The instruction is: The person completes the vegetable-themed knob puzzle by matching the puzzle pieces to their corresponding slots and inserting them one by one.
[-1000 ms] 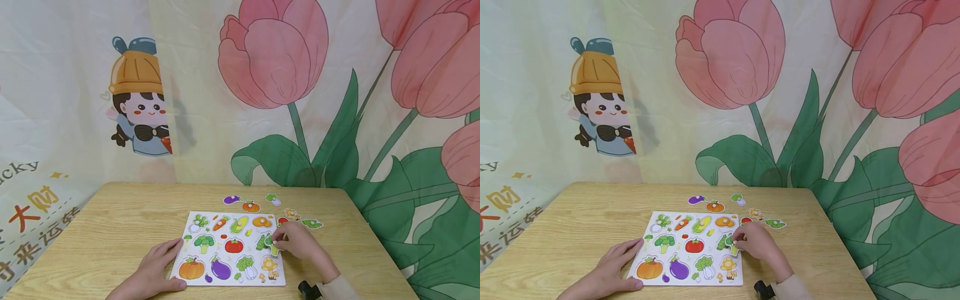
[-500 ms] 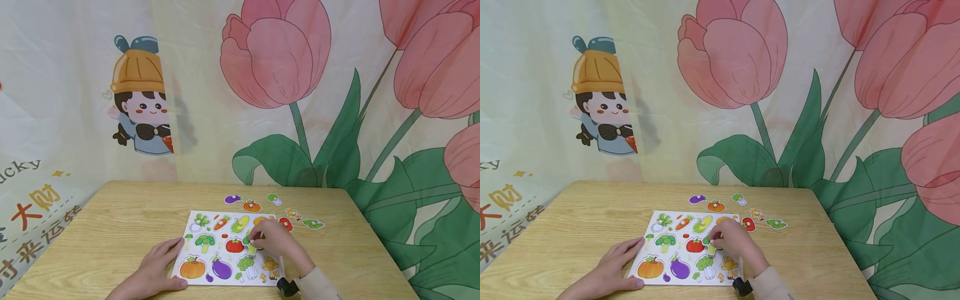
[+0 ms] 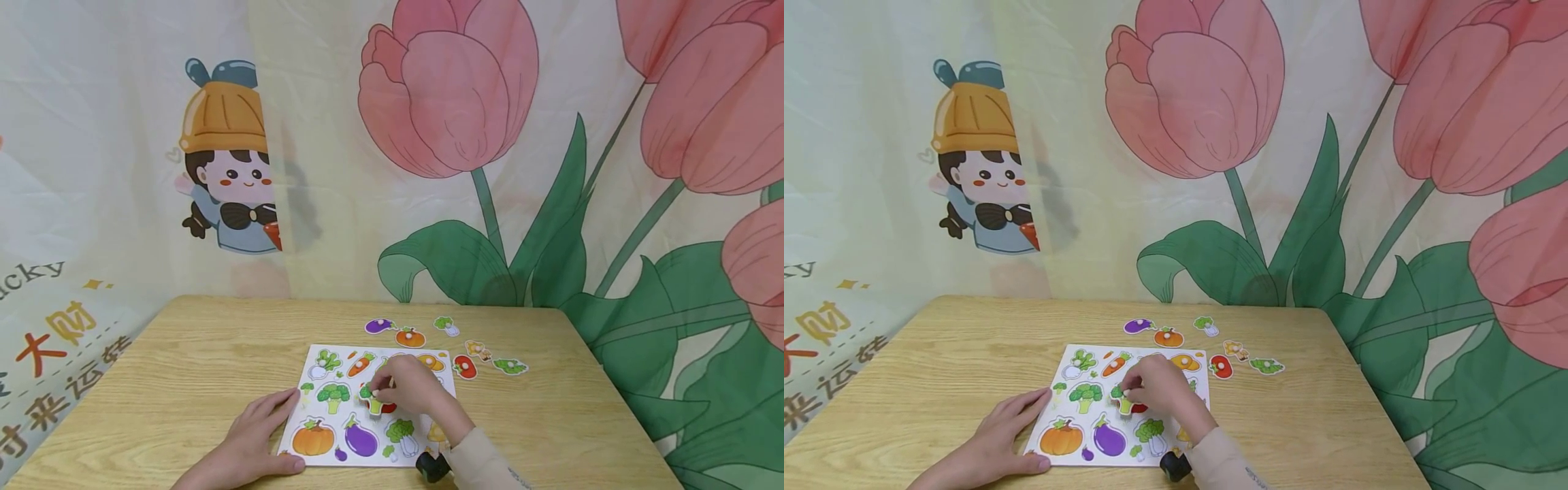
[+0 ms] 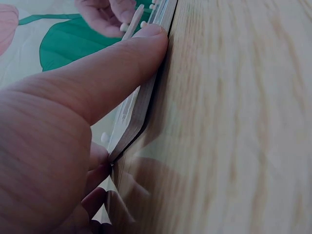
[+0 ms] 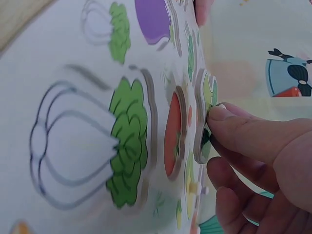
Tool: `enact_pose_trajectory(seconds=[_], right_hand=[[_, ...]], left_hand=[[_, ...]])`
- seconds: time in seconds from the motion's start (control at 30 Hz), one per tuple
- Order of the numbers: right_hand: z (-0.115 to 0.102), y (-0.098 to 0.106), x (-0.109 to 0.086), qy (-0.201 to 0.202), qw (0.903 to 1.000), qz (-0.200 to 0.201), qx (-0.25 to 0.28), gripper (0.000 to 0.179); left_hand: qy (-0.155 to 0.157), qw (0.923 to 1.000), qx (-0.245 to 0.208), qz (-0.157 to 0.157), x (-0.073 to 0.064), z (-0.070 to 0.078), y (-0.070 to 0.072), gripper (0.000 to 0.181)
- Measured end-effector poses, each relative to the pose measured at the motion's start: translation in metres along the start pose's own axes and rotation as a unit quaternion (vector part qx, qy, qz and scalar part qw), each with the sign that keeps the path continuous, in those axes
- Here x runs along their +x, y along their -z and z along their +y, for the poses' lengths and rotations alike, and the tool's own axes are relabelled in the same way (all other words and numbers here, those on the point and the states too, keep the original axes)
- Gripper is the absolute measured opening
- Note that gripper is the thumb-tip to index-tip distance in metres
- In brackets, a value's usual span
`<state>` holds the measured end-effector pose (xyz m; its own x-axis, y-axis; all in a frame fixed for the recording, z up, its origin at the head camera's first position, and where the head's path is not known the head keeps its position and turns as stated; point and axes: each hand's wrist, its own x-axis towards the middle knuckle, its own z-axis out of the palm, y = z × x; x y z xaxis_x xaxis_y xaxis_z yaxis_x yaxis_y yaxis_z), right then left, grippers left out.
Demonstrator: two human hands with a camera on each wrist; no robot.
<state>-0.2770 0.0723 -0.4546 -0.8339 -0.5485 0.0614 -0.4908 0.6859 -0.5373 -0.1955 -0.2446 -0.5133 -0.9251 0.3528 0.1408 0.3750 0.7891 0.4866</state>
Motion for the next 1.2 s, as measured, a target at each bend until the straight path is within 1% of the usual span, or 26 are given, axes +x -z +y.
enact_pose_trajectory(seconds=[0.17, 0.3, 0.37, 0.53, 0.67, 0.8, 1.0, 1.2], right_hand=[[-0.008, -0.007, 0.009, -0.002, 1.0000, -0.001, -0.001, 0.010], [-0.012, -0.012, 0.013, 0.001, 1.0000, 0.001, -0.002, 0.011], [-0.014, -0.014, 0.016, 0.005, 1.0000, 0.003, -0.006, 0.011], [-0.020, -0.018, 0.022, 0.008, 0.9998, 0.008, -0.013, 0.010], [-0.026, -0.020, 0.028, 0.013, 0.9994, 0.006, -0.030, 0.010], [-0.032, -0.024, 0.035, 0.010, 0.9996, 0.000, -0.028, 0.008], [-0.034, -0.033, 0.041, 0.012, 0.9996, -0.003, -0.027, 0.008], [-0.034, -0.039, 0.044, 0.010, 0.9996, -0.006, -0.026, 0.008]], left_hand=[[-0.001, 1.0000, 0.001, 0.002, 0.000, -0.002, -0.001, 0.118], [0.011, 0.9999, -0.009, -0.006, 0.001, -0.002, -0.001, 0.119], [0.012, 0.9999, -0.009, -0.007, 0.001, -0.002, -0.001, 0.119], [0.001, 1.0000, -0.004, -0.002, 0.000, -0.001, 0.000, 0.118], [0.004, 0.9999, -0.009, -0.008, -0.001, -0.001, 0.001, 0.117], [0.004, 0.9999, -0.009, -0.010, -0.001, 0.000, 0.001, 0.117], [-0.004, 1.0000, -0.005, -0.001, -0.001, -0.001, 0.001, 0.116], [-0.001, 0.9999, -0.011, -0.001, 0.000, -0.001, 0.001, 0.116]])
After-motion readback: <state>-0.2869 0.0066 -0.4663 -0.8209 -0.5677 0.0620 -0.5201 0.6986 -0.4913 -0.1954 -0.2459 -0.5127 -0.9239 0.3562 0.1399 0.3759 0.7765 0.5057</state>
